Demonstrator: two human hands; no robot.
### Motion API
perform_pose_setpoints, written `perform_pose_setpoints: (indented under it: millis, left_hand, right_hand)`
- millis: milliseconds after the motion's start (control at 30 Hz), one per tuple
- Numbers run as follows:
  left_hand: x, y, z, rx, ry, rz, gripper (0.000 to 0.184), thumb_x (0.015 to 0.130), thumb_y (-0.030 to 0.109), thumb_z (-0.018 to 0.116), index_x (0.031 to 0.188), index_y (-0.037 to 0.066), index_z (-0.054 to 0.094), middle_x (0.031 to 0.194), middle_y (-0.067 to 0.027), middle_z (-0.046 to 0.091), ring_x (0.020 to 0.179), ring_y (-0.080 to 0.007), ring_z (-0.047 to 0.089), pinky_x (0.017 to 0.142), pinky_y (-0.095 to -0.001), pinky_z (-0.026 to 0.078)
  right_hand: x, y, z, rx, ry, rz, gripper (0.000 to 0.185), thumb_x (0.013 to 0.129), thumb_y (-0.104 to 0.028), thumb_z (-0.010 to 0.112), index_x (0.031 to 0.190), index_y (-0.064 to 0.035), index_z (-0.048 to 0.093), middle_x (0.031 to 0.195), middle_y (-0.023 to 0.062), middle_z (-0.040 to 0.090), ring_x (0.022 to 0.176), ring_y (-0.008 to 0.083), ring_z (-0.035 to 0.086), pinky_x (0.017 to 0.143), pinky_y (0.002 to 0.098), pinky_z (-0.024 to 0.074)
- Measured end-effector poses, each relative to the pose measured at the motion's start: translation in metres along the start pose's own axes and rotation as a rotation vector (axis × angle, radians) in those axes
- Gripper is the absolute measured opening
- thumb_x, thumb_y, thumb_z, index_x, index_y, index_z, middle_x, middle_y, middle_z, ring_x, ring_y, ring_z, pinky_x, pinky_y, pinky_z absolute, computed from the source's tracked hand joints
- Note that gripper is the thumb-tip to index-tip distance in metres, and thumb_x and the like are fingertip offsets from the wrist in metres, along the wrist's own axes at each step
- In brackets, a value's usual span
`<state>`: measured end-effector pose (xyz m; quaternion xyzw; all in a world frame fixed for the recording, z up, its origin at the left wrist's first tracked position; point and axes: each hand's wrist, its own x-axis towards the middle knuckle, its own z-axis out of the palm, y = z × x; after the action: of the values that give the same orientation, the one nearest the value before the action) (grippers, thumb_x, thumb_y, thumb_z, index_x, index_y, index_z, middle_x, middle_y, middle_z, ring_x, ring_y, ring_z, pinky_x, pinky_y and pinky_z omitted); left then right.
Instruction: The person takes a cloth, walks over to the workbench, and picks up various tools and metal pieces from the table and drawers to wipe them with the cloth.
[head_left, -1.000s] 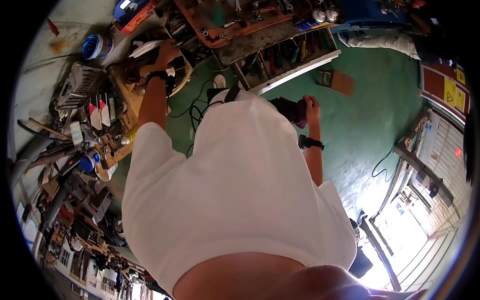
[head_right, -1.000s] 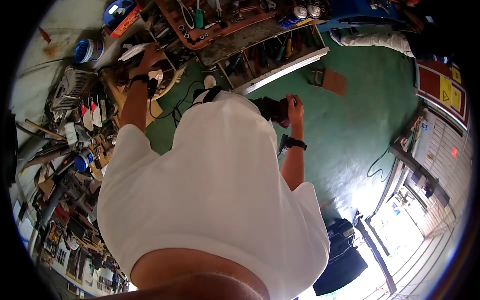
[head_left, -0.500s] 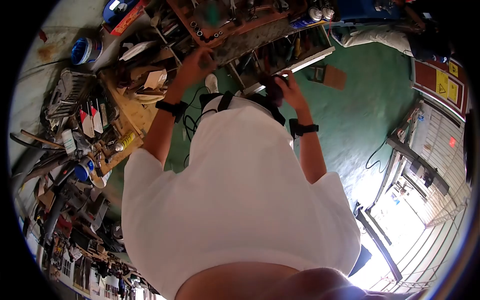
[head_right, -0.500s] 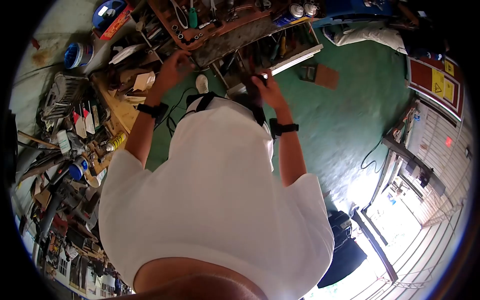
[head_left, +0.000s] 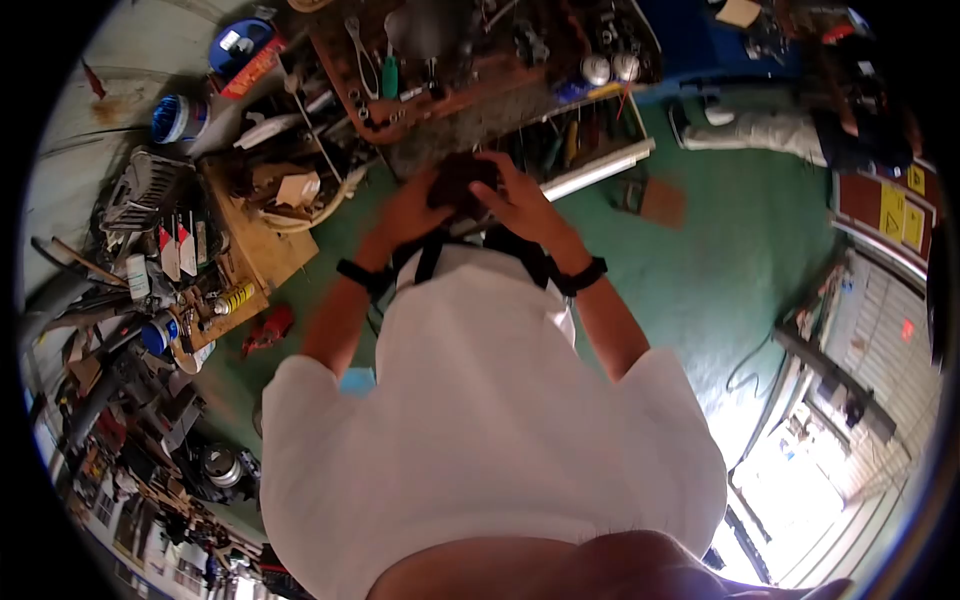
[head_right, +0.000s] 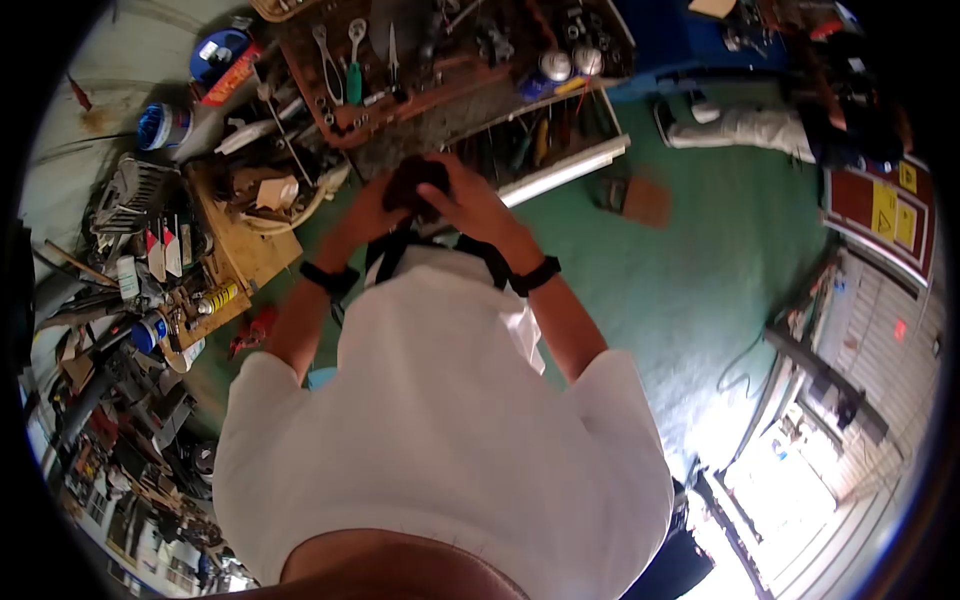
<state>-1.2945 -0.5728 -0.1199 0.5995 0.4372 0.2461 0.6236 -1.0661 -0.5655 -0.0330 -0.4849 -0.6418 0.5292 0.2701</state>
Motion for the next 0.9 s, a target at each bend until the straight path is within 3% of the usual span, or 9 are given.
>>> perform_pose_setpoints:
  millis: [67, 133, 233, 333, 467, 567, 633, 767, 900]
  left_hand:
    - [0.002, -0.026, 0.027, 0.497, 0.281, 0.157, 0.065, 0.077, 0.025, 0.076, 0.130, -0.001, 0.050, 0.122, -0.0258, 0.058, 0.108, -0.0430, 0.059, 0.093, -0.0482, 0.049]
    - [0.006, -0.019, 0.047, 0.469, 0.173, -0.141, 0.066, 0.078, 0.032, 0.074, 0.128, -0.004, 0.050, 0.118, -0.0284, 0.058, 0.106, -0.0466, 0.058, 0.090, -0.0510, 0.050]
    - [0.011, -0.063, 0.089, 0.706, 0.139, -0.179, 0.067, 0.078, 0.038, 0.072, 0.127, -0.003, 0.051, 0.113, -0.0285, 0.057, 0.101, -0.0467, 0.059, 0.086, -0.0506, 0.051]
    - [0.024, -0.096, 0.123, 0.754, 0.117, -0.159, 0.066, 0.077, 0.039, 0.073, 0.125, -0.002, 0.053, 0.112, -0.0277, 0.058, 0.100, -0.0463, 0.060, 0.085, -0.0499, 0.052]
    - [0.038, -0.098, 0.139, 0.715, 0.015, -0.303, 0.062, 0.074, 0.038, 0.076, 0.118, -0.001, 0.057, 0.108, -0.0265, 0.061, 0.100, -0.0451, 0.060, 0.084, -0.0500, 0.052]
    - [0.037, -0.096, 0.132, 0.566, 0.041, -0.248, 0.060, 0.072, 0.036, 0.077, 0.114, -0.001, 0.058, 0.104, -0.0258, 0.064, 0.099, -0.0437, 0.061, 0.084, -0.0505, 0.052]
    - [0.040, -0.103, 0.128, 0.613, 0.043, -0.244, 0.059, 0.072, 0.036, 0.078, 0.113, -0.002, 0.058, 0.103, -0.0256, 0.064, 0.099, -0.0435, 0.061, 0.085, -0.0507, 0.052]
    - [0.033, -0.087, 0.124, 0.597, -0.067, -0.290, 0.062, 0.070, 0.036, 0.080, 0.114, -0.003, 0.060, 0.108, -0.0255, 0.065, 0.101, -0.0437, 0.061, 0.087, -0.0506, 0.051]
    - [0.027, -0.106, 0.111, 0.561, -0.057, -0.244, 0.066, 0.071, 0.035, 0.078, 0.122, -0.003, 0.059, 0.116, -0.0253, 0.064, 0.107, -0.0428, 0.061, 0.090, -0.0491, 0.051]
  right_hand:
    - [0.006, 0.061, -0.027, -0.169, 0.196, 0.193, 0.041, 0.092, -0.027, 0.068, 0.121, -0.0011, 0.054, 0.082, 0.0201, 0.068, 0.082, 0.0404, 0.067, 0.071, 0.0449, 0.0530]
    - [0.006, 0.144, -0.055, -0.346, 0.243, 0.225, 0.038, 0.091, -0.026, 0.066, 0.116, 0.0008, 0.055, 0.086, 0.0234, 0.068, 0.084, 0.0420, 0.067, 0.070, 0.0484, 0.0532]
    - [0.011, 0.184, -0.083, -0.907, 0.120, 0.271, 0.039, 0.089, -0.030, 0.063, 0.124, -0.0143, 0.056, 0.080, 0.0143, 0.068, 0.077, 0.0343, 0.068, 0.068, 0.0486, 0.0515]
    - [0.021, 0.211, -0.092, -1.160, -0.067, 0.290, 0.051, 0.088, -0.040, 0.058, 0.137, -0.0270, 0.051, 0.084, 0.0102, 0.071, 0.085, 0.0324, 0.069, 0.074, 0.0503, 0.0490]
    - [0.025, 0.220, -0.099, -1.040, -0.218, 0.386, 0.054, 0.090, -0.041, 0.057, 0.141, -0.0289, 0.047, 0.091, 0.0119, 0.072, 0.092, 0.0341, 0.069, 0.077, 0.0511, 0.0499]
    - [0.026, 0.229, -0.097, -0.896, -0.320, 0.460, 0.055, 0.091, -0.042, 0.056, 0.143, -0.0293, 0.045, 0.097, 0.0145, 0.072, 0.095, 0.0362, 0.069, 0.082, 0.0521, 0.0504]
    - [0.020, 0.231, -0.097, -0.751, -0.245, 0.454, 0.055, 0.092, -0.041, 0.054, 0.144, -0.0263, 0.044, 0.105, 0.0167, 0.071, 0.100, 0.0372, 0.067, 0.092, 0.0602, 0.0411]
    - [0.018, 0.245, -0.090, -0.709, -0.085, 0.446, 0.045, 0.092, -0.042, 0.058, 0.131, -0.0202, 0.055, 0.092, 0.0165, 0.072, 0.094, 0.0376, 0.068, 0.084, 0.0561, 0.0496]
    - [0.012, 0.262, -0.084, -0.548, 0.138, 0.287, 0.027, 0.091, -0.027, 0.064, 0.114, -0.0148, 0.057, 0.077, 0.0159, 0.068, 0.085, 0.0401, 0.067, 0.070, 0.0526, 0.0509]
